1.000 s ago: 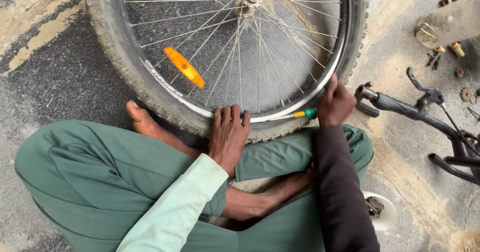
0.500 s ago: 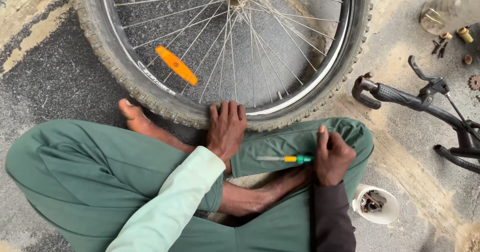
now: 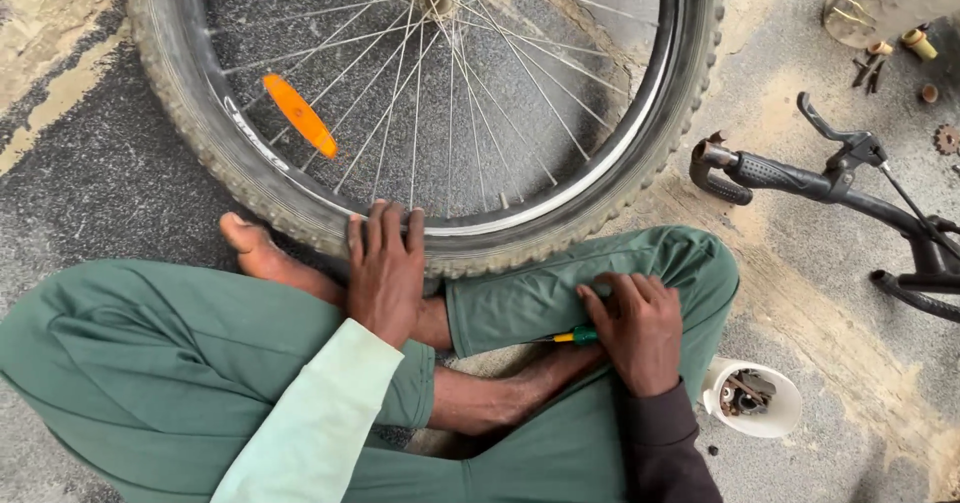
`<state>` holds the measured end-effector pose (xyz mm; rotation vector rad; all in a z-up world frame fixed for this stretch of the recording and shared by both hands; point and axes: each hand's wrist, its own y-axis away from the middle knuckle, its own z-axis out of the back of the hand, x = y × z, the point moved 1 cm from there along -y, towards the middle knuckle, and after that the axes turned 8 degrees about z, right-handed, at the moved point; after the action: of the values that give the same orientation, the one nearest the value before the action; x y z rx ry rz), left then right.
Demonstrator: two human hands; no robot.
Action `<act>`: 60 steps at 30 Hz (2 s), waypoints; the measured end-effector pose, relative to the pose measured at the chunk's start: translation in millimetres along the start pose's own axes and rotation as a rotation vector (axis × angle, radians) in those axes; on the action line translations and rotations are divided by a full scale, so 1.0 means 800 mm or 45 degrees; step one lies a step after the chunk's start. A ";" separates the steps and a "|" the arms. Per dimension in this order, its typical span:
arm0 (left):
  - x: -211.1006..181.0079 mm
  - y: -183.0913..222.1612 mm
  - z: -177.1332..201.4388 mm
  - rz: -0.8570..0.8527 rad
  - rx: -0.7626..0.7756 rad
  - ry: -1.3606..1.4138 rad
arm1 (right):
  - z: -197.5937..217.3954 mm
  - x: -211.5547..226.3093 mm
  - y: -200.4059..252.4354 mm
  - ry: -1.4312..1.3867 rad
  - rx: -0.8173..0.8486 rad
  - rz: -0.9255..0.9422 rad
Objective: The person sits on the ground with a bicycle wheel across their lap and uses a screwdriver to pry the tire bead away from the rim, working around the rim while holding the wheel steady with the other hand. They reposition the wheel and continue prying along the rim edge.
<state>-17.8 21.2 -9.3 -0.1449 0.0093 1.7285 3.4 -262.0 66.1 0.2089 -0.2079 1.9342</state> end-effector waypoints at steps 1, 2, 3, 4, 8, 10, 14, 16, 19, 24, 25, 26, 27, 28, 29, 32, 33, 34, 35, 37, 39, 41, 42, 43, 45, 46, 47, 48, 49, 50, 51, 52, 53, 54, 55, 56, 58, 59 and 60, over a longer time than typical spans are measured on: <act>-0.005 -0.006 0.017 0.003 0.002 -0.003 | 0.003 0.003 -0.016 -0.004 0.003 0.002; -0.011 -0.012 0.032 0.034 0.142 0.134 | 0.008 0.007 -0.030 -0.037 -0.021 0.169; -0.018 -0.017 0.047 0.068 0.281 0.269 | 0.013 0.011 -0.043 -0.071 -0.046 0.336; -0.027 -0.016 0.037 0.068 0.281 0.271 | 0.005 0.016 -0.058 -0.069 -0.046 0.335; -0.050 -0.018 0.016 -0.119 0.235 0.513 | -0.041 0.027 -0.100 -0.130 0.120 0.652; -0.048 -0.018 0.012 -0.047 0.347 0.523 | -0.061 0.027 -0.108 -0.168 0.224 0.746; -0.045 -0.018 0.016 -0.225 0.203 0.313 | -0.071 0.020 -0.107 -0.163 0.225 0.768; -0.046 -0.019 0.015 -0.308 0.227 0.228 | -0.072 0.018 -0.105 -0.149 0.213 0.752; -0.046 -0.024 0.005 -0.350 0.137 0.208 | -0.075 0.018 -0.107 -0.067 0.240 0.789; -0.048 -0.025 -0.014 -0.326 0.095 0.085 | -0.096 0.017 -0.098 0.089 0.175 0.834; -0.049 -0.026 -0.013 -0.331 0.097 0.084 | -0.102 0.016 -0.095 0.087 0.174 0.829; -0.050 -0.029 -0.013 -0.311 0.105 0.125 | -0.107 0.015 -0.094 0.107 0.126 0.826; -0.051 -0.032 -0.013 -0.290 0.113 0.167 | -0.112 0.014 -0.093 0.127 0.078 0.822; -0.051 -0.031 -0.013 -0.295 0.113 0.168 | -0.119 0.012 -0.090 0.129 0.077 0.817; -0.052 -0.031 -0.013 -0.295 0.089 0.168 | -0.125 0.010 -0.088 0.232 0.067 0.805; -0.053 -0.027 0.000 -0.263 0.137 0.211 | -0.131 0.009 -0.085 0.306 0.056 0.791; -0.053 -0.025 0.006 -0.221 0.206 0.249 | -0.130 0.009 -0.085 0.274 0.050 0.801; -0.055 -0.021 0.010 -0.226 0.205 0.255 | -0.119 0.014 -0.086 0.279 0.052 0.797; -0.055 -0.017 0.014 -0.147 0.166 0.255 | -0.109 0.019 -0.087 0.082 0.075 0.818; -0.055 -0.010 0.018 -0.060 0.132 0.258 | -0.099 0.025 -0.080 -0.118 0.105 0.840; -0.050 -0.004 0.022 -0.077 0.118 0.267 | -0.099 0.029 -0.068 -0.110 0.025 0.787; -0.050 -0.005 0.027 -0.081 0.160 0.245 | -0.098 0.033 -0.067 -0.141 0.010 0.769; -0.050 -0.006 0.029 -0.107 0.208 0.225 | -0.098 0.035 -0.066 -0.170 -0.012 0.727; -0.048 -0.005 0.023 -0.094 0.205 0.222 | -0.098 0.039 -0.068 -0.174 -0.010 0.740; -0.050 -0.002 0.009 -0.153 0.110 0.133 | -0.095 0.043 -0.066 -0.136 0.038 0.702; -0.050 -0.001 0.010 -0.154 0.114 0.135 | -0.092 0.047 -0.067 -0.136 0.041 0.699; -0.050 0.000 0.010 -0.198 0.095 0.071 | -0.088 0.050 -0.068 -0.109 0.064 0.702; -0.051 -0.001 0.012 -0.244 0.072 0.003 | -0.085 0.054 -0.070 -0.083 0.082 0.706; -0.050 0.000 0.008 -0.246 0.072 0.002 | -0.083 0.055 -0.072 -0.084 0.080 0.705; -0.047 0.001 0.005 -0.256 0.043 0.049 | -0.082 0.056 -0.075 -0.117 0.108 0.679; -0.046 0.001 0.003 -0.266 0.015 0.096 | -0.081 0.058 -0.078 -0.150 0.137 0.654; -0.045 0.000 0.002 -0.274 0.013 0.092 | -0.080 0.058 -0.084 -0.151 0.130 0.648; -0.045 -0.002 0.001 -0.280 0.077 0.109 | -0.079 0.058 -0.091 -0.157 0.162 0.667; -0.046 -0.006 -0.001 -0.292 0.137 0.128 | -0.077 0.056 -0.099 -0.157 0.190 0.682; -0.047 -0.009 -0.001 -0.305 0.131 0.127 | -0.075 0.055 -0.103 -0.153 0.179 0.673; -0.046 -0.012 -0.002 -0.257 0.192 0.175 | -0.075 0.054 -0.109 -0.213 0.265 0.616; -0.046 -0.014 -0.004 -0.215 0.257 0.221 | -0.080 0.051 -0.111 -0.276 0.349 0.551; -0.045 -0.013 -0.003 -0.192 0.200 0.296 | -0.084 0.049 -0.108 -0.274 0.304 0.601; -0.045 -0.014 -0.003 -0.167 0.141 0.374 | -0.087 0.046 -0.107 -0.267 0.259 0.653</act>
<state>-1.2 -12.6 -7.6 -0.3099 0.3047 1.5594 66.6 -180.8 11.2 0.5368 -0.2176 2.4451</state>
